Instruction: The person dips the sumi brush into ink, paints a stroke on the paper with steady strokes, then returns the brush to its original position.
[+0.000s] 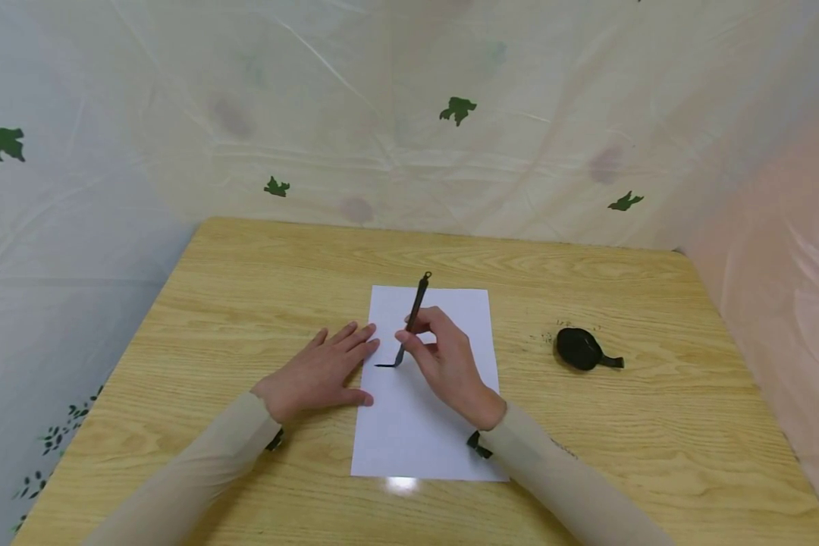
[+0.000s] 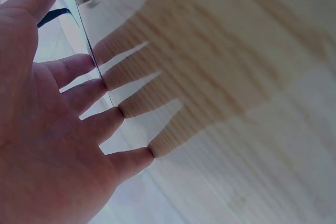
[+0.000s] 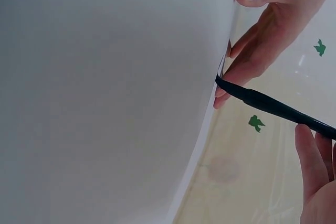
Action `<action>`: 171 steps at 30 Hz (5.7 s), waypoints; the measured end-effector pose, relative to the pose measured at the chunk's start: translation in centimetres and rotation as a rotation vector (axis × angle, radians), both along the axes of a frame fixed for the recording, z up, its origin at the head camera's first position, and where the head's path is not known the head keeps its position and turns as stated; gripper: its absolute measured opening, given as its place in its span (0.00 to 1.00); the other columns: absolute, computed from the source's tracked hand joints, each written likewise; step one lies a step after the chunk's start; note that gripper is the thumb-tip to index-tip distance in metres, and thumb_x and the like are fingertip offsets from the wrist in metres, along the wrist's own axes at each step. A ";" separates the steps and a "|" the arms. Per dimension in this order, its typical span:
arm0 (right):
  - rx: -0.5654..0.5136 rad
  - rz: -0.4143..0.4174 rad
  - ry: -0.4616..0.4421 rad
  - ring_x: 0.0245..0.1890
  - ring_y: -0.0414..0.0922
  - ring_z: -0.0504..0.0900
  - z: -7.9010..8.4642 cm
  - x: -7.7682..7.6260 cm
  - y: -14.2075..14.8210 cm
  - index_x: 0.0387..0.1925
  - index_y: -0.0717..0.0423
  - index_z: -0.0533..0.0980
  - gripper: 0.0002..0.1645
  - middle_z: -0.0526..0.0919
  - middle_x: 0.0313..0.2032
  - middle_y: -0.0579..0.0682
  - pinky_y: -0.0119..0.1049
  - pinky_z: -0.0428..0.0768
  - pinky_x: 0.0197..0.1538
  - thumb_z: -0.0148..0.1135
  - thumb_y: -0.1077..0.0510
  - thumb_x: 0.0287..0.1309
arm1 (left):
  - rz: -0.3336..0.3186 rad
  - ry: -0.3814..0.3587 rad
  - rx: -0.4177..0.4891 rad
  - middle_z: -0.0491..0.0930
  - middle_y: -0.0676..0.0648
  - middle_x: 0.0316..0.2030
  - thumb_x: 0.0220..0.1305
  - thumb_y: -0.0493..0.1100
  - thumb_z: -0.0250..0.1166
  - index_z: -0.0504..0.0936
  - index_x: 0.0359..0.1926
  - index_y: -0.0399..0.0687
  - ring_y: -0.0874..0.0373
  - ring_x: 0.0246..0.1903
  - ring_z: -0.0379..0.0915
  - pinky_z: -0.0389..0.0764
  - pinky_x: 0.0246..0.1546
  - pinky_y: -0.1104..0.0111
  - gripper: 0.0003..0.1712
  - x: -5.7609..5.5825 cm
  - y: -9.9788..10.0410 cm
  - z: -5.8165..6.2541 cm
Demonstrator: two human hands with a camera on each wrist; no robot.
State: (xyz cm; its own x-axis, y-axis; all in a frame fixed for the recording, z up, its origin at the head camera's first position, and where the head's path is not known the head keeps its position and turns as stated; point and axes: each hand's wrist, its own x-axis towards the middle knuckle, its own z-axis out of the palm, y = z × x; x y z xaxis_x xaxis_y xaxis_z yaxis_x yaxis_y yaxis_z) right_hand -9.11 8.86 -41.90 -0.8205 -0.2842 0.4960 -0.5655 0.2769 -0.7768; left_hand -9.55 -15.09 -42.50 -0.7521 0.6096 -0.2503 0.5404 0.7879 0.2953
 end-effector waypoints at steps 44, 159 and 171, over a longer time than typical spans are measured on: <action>0.002 -0.053 -0.007 0.44 0.50 0.87 0.1 0.4 0.8 0.48 0.63 0.74 0.14 0.82 0.41 0.53 0.35 0.87 0.37 0.69 0.65 0.66 | 0.000 -0.008 0.006 0.50 0.46 0.82 0.65 0.67 0.68 0.59 0.81 0.46 0.42 0.80 0.41 0.50 0.72 0.34 0.54 0.0 0.0 0.2; -0.069 -0.096 0.025 0.40 0.52 0.89 -0.1 0.9 3.6 0.46 0.65 0.74 0.13 0.83 0.39 0.55 0.33 0.87 0.36 0.68 0.72 0.63 | -0.015 0.007 0.005 0.48 0.46 0.82 0.66 0.68 0.66 0.57 0.81 0.46 0.43 0.81 0.40 0.49 0.73 0.36 0.54 0.3 -0.2 0.0; -0.059 -0.098 0.023 0.40 0.52 0.89 -0.1 1.0 3.8 0.46 0.64 0.74 0.14 0.83 0.39 0.55 0.33 0.87 0.37 0.68 0.72 0.62 | -0.020 0.014 -0.001 0.49 0.45 0.82 0.66 0.68 0.66 0.58 0.81 0.45 0.42 0.80 0.41 0.49 0.73 0.36 0.54 0.2 -0.2 0.0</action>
State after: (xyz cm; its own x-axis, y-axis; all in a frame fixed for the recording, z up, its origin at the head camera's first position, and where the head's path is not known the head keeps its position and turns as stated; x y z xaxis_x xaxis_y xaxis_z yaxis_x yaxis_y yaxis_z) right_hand -8.10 12.70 -41.95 -0.8309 -0.1728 0.5289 -0.5562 0.2859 -0.7804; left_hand -9.34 -15.24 -42.47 -0.7432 0.6243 -0.2406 0.5601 0.7773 0.2865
